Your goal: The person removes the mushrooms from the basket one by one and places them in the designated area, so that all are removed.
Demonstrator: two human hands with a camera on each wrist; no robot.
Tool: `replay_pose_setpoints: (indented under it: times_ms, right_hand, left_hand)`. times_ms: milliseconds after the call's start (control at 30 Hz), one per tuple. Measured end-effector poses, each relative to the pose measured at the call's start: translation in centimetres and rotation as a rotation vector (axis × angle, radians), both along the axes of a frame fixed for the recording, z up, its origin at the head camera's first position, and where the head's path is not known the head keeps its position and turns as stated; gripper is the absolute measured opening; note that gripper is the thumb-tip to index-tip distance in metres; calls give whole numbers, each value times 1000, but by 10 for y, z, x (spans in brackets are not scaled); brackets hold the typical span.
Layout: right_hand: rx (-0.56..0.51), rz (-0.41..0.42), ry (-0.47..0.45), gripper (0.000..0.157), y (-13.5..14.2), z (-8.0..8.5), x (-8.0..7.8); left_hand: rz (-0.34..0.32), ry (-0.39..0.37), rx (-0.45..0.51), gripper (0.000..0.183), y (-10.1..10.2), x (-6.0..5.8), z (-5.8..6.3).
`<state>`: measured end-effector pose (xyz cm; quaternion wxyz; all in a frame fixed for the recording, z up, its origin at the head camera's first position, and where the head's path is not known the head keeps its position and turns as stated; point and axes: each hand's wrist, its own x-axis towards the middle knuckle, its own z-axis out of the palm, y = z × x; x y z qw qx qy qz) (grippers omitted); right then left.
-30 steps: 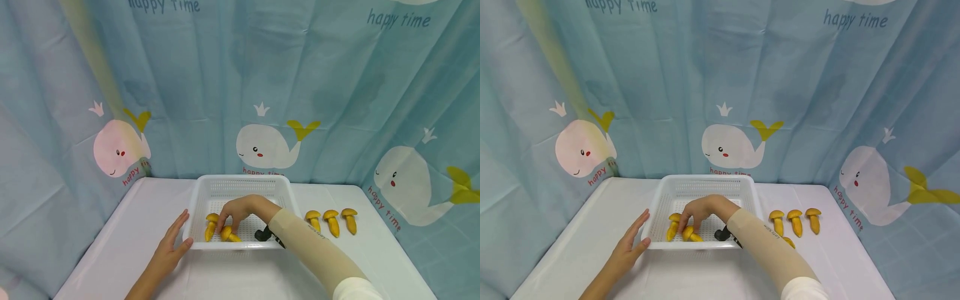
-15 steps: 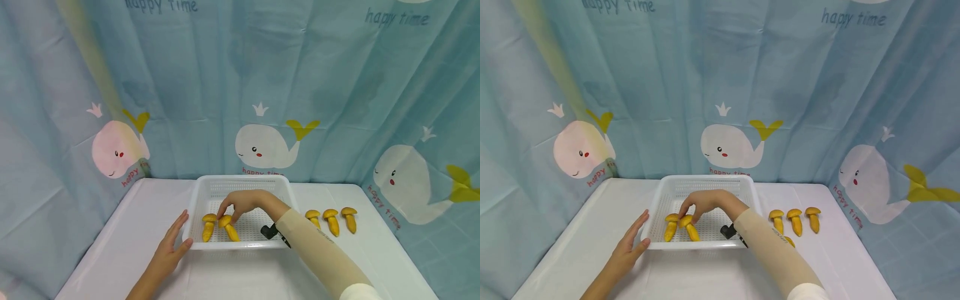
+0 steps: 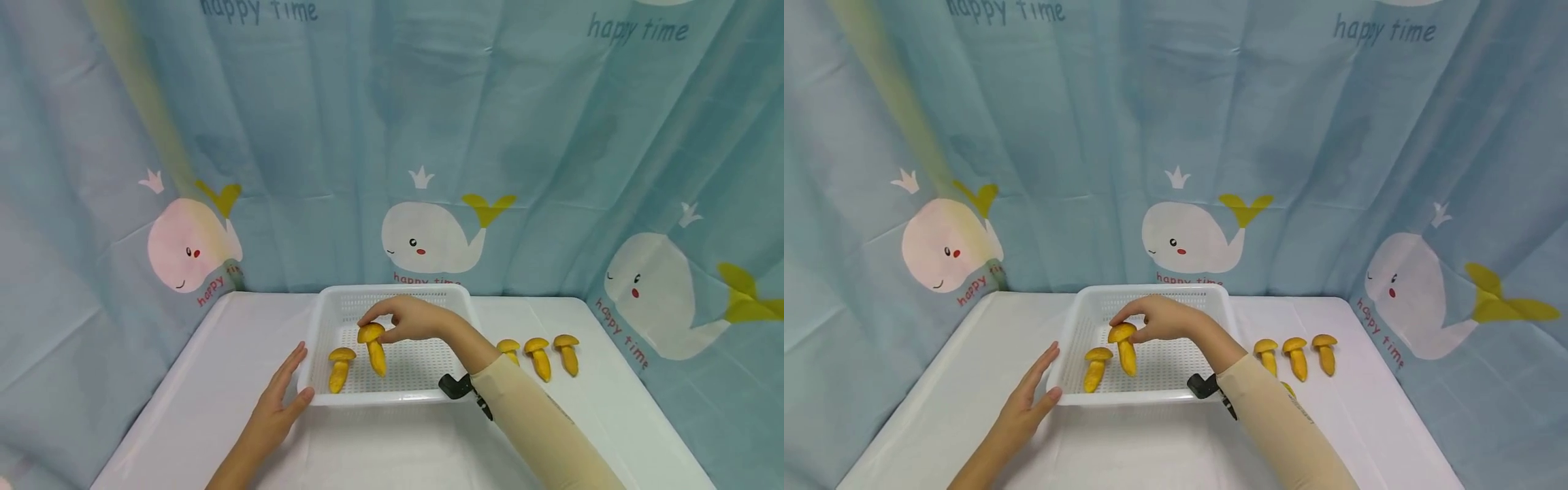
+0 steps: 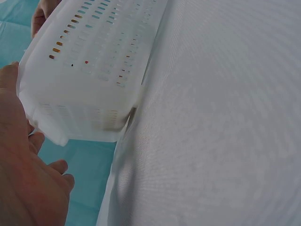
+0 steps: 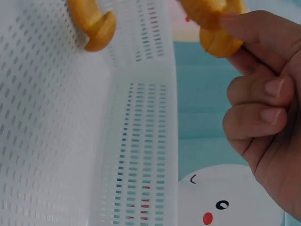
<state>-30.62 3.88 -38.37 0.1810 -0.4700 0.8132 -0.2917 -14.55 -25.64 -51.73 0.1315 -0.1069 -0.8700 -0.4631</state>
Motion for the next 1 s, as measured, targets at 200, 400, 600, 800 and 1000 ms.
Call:
replay_pose_setpoints:
  times_ms: [200, 400, 600, 800, 1000]
  right_hand:
    - [-126, -85, -42, 37, 18, 13, 11]
    - [-186, -152, -17, 36, 34, 18, 22]
    - [-217, -223, 28, 37, 49, 20, 33]
    - [-240, -343, 20, 37, 66, 18, 47]
    - [-264, -420, 31, 40, 90, 11, 61]
  left_hand:
    - [-9, 3, 5, 74, 3, -4, 0]
    - [2, -1, -3, 73, 2, -3, -3]
    - [23, -29, -10, 74, 0, -2, -2]
    - [19, -28, -7, 74, 0, -2, 0]
    - [7, -13, -2, 74, 2, -2, -1]
